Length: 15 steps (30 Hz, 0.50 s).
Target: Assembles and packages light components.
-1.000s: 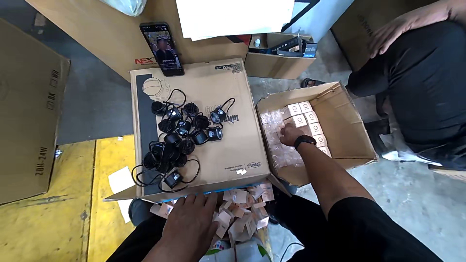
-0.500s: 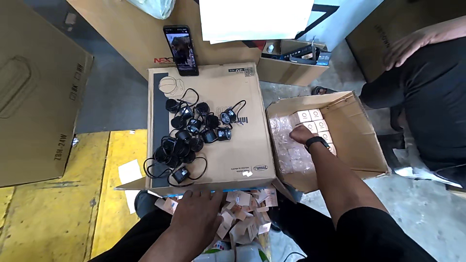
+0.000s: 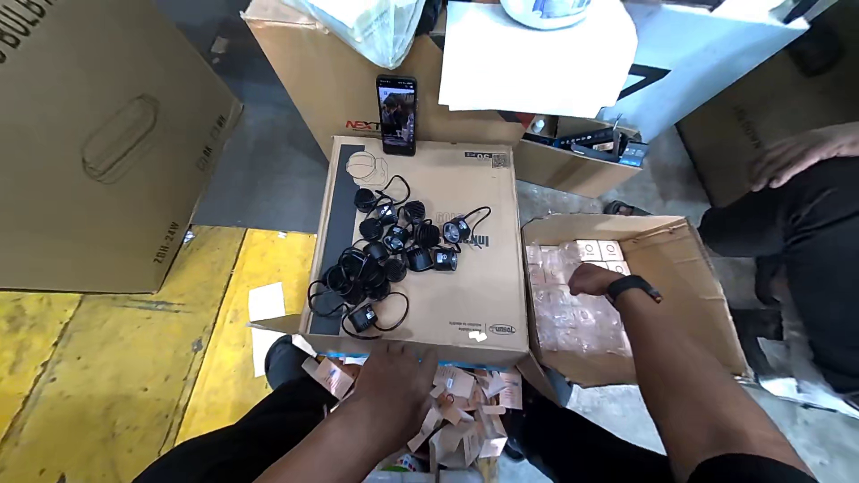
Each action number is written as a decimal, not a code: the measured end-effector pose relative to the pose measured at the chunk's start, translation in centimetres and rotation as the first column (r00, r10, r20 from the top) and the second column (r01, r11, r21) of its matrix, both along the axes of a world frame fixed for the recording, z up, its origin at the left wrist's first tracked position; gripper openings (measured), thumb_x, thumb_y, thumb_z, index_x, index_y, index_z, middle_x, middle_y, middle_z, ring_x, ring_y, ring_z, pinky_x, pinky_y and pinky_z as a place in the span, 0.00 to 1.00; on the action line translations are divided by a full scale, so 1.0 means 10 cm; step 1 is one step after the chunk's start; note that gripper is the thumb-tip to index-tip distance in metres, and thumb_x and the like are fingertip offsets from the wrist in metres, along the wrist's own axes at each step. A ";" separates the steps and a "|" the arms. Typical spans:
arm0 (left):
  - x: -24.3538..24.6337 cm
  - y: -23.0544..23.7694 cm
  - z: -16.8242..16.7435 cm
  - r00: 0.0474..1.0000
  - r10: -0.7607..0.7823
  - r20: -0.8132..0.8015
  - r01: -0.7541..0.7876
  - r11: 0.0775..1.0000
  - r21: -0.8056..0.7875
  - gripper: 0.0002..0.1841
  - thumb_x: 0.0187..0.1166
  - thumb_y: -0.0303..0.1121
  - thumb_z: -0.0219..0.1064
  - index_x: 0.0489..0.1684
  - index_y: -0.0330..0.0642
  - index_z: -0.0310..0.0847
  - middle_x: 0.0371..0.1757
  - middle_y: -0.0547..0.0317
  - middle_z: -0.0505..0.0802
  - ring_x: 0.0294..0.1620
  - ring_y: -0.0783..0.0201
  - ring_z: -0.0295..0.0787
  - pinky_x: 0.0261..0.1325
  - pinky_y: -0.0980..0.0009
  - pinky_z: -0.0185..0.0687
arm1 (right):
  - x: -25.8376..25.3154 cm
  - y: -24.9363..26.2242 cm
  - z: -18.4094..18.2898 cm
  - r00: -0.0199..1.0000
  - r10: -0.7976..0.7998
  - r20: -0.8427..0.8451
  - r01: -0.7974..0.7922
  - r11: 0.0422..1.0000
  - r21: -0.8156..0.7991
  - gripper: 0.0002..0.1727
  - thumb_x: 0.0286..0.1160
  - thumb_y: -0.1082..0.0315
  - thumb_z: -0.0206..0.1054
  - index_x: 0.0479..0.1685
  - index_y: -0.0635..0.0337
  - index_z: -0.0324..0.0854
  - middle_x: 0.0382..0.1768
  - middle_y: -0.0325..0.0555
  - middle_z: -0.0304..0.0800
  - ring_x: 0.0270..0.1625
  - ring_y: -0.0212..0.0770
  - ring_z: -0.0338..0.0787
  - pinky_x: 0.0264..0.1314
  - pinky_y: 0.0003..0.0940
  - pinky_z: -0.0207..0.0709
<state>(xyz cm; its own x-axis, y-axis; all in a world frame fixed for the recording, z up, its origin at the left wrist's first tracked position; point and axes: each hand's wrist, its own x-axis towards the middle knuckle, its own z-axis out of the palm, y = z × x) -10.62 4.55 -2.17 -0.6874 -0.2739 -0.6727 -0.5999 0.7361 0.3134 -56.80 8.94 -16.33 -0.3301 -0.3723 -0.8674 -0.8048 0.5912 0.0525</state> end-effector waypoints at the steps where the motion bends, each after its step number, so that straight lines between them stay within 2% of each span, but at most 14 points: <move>1: -0.01 0.00 0.03 1.000 0.004 0.011 -0.004 1.000 0.014 0.30 0.82 0.46 0.67 0.80 0.42 0.70 0.66 0.39 0.87 0.69 0.38 0.83 0.73 0.39 0.72 | 0.01 -0.02 0.16 0.999 0.044 -0.015 -0.043 0.997 0.057 0.25 0.76 0.58 0.74 0.48 0.81 0.85 0.57 0.75 0.86 0.67 0.69 0.83 0.72 0.67 0.68; 3: 0.00 -0.01 0.08 1.000 -0.001 0.031 0.000 1.000 0.027 0.30 0.81 0.47 0.68 0.80 0.42 0.69 0.66 0.38 0.87 0.69 0.37 0.83 0.71 0.38 0.73 | 0.05 -0.01 0.40 0.992 0.089 -0.094 -0.083 0.995 0.064 0.28 0.75 0.55 0.75 0.48 0.82 0.85 0.58 0.78 0.85 0.69 0.71 0.82 0.73 0.70 0.67; 5: 0.01 0.01 0.09 1.000 0.008 0.012 -0.009 0.999 0.034 0.30 0.81 0.46 0.68 0.79 0.42 0.70 0.66 0.38 0.87 0.68 0.37 0.83 0.70 0.37 0.73 | 0.05 0.12 0.55 0.972 -0.022 -0.235 -0.010 0.991 -0.131 0.21 0.76 0.61 0.71 0.44 0.79 0.86 0.56 0.76 0.87 0.65 0.72 0.85 0.68 0.74 0.71; 7: 0.04 0.02 0.11 1.000 0.012 -0.024 -0.011 0.999 0.042 0.29 0.80 0.45 0.68 0.78 0.41 0.71 0.66 0.38 0.87 0.69 0.36 0.83 0.70 0.36 0.72 | 0.06 0.23 0.65 0.951 -0.154 -0.269 0.095 0.971 -0.221 0.18 0.78 0.65 0.67 0.46 0.77 0.86 0.55 0.75 0.88 0.62 0.71 0.87 0.66 0.73 0.74; 9: 0.04 0.03 0.13 0.999 0.001 -0.052 0.000 0.999 0.032 0.30 0.80 0.46 0.69 0.78 0.41 0.71 0.65 0.37 0.87 0.68 0.36 0.83 0.69 0.37 0.73 | 0.16 0.29 0.81 0.934 -0.303 -0.187 0.252 0.934 -0.251 0.16 0.82 0.67 0.64 0.52 0.76 0.84 0.53 0.69 0.89 0.54 0.61 0.90 0.62 0.61 0.79; 11: 0.05 0.04 0.15 0.997 0.002 -0.072 -0.001 1.000 0.015 0.29 0.81 0.46 0.68 0.77 0.42 0.72 0.63 0.38 0.87 0.65 0.37 0.84 0.68 0.38 0.74 | 0.33 0.34 1.04 0.908 -0.410 -0.081 0.352 0.855 -0.381 0.14 0.83 0.68 0.64 0.51 0.75 0.85 0.47 0.65 0.90 0.45 0.55 0.90 0.55 0.56 0.80; 13: 0.06 0.04 0.17 0.995 0.015 -0.099 -0.016 1.000 -0.010 0.28 0.81 0.47 0.67 0.77 0.43 0.72 0.61 0.39 0.88 0.62 0.38 0.86 0.67 0.39 0.75 | 0.56 0.38 1.29 0.901 -0.433 -0.028 0.341 0.747 -0.570 0.12 0.79 0.67 0.69 0.42 0.71 0.88 0.39 0.63 0.91 0.41 0.58 0.90 0.51 0.63 0.81; 15: 0.07 0.03 0.19 0.993 0.018 -0.118 -0.022 0.999 -0.034 0.28 0.82 0.49 0.66 0.77 0.44 0.73 0.60 0.40 0.89 0.61 0.39 0.87 0.67 0.40 0.76 | 0.83 0.44 1.53 0.920 -0.391 -0.014 0.259 0.637 -0.726 0.11 0.77 0.65 0.71 0.35 0.65 0.90 0.31 0.59 0.91 0.34 0.59 0.90 0.41 0.67 0.81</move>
